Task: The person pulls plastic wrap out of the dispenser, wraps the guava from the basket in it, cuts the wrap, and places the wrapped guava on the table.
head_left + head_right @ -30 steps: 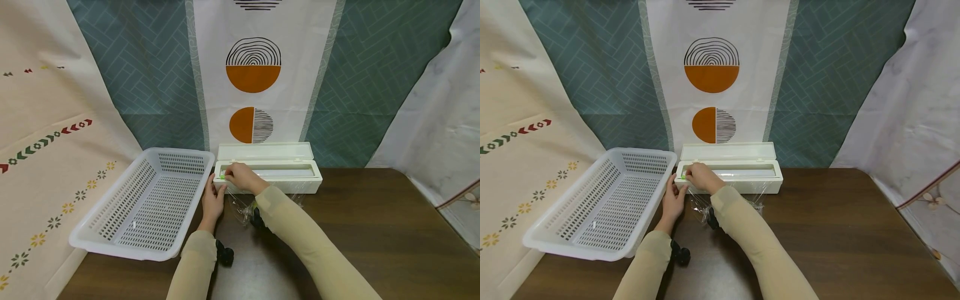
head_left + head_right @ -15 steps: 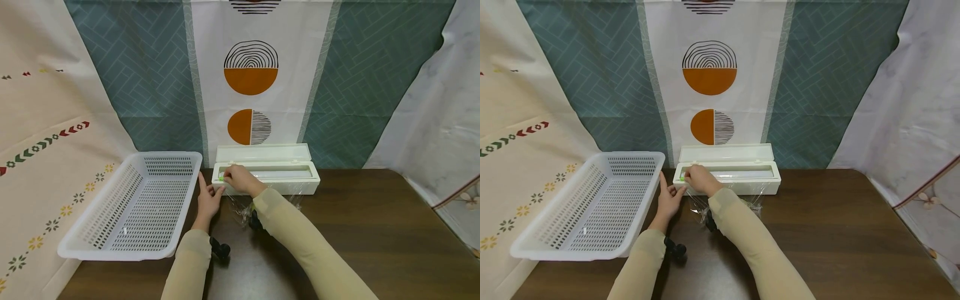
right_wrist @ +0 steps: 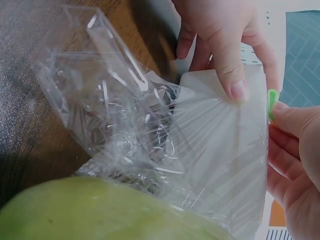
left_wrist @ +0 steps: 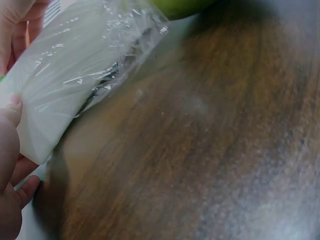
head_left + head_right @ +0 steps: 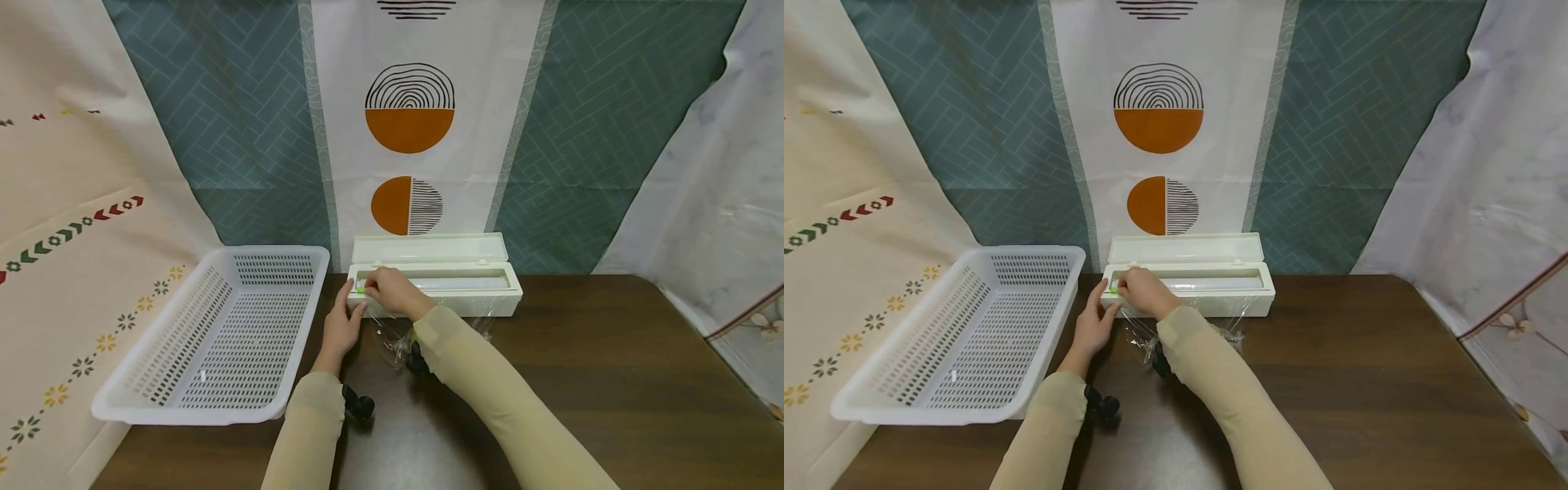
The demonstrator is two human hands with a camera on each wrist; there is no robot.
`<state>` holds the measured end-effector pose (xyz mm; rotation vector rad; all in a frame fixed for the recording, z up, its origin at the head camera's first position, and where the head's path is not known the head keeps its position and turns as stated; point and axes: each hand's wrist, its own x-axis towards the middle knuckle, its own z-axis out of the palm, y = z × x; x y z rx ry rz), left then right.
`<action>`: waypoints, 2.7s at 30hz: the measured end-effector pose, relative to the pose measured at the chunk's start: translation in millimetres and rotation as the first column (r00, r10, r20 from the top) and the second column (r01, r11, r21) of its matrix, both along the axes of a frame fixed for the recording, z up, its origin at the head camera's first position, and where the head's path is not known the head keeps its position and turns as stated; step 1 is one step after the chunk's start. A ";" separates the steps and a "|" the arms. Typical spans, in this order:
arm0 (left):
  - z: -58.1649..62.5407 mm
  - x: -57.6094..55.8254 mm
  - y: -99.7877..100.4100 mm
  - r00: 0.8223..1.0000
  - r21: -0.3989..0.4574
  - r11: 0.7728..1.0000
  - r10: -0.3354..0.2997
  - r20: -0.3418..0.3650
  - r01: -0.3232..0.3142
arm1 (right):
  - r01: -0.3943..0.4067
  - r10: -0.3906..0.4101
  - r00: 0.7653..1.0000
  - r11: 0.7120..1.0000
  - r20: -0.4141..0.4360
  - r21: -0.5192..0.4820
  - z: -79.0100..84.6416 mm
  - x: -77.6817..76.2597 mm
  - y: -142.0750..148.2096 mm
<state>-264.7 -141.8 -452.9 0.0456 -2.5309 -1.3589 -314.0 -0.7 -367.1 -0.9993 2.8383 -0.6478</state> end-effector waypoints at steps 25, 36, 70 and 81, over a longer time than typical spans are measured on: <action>-0.6 -1.1 0.3 0.994 0.018 0.999 0.031 -0.105 -0.029 | -0.010 0.010 1.000 1.000 -0.013 0.009 4.6 -0.4 8.5; -7.9 -1.6 1.0 0.990 0.027 0.999 0.041 -0.131 -0.038 | 0.017 -0.016 1.000 0.998 0.007 -0.065 -1.8 2.6 11.6; -7.8 -2.2 3.8 0.993 0.044 0.999 0.037 -0.116 -0.032 | 0.010 -0.011 1.000 1.000 -0.026 -0.023 -2.0 0.7 20.0; -10.2 -3.3 3.0 0.995 0.052 0.998 0.031 -0.099 -0.026 | 0.019 -0.020 1.000 1.000 -0.015 -0.013 -1.9 0.2 22.1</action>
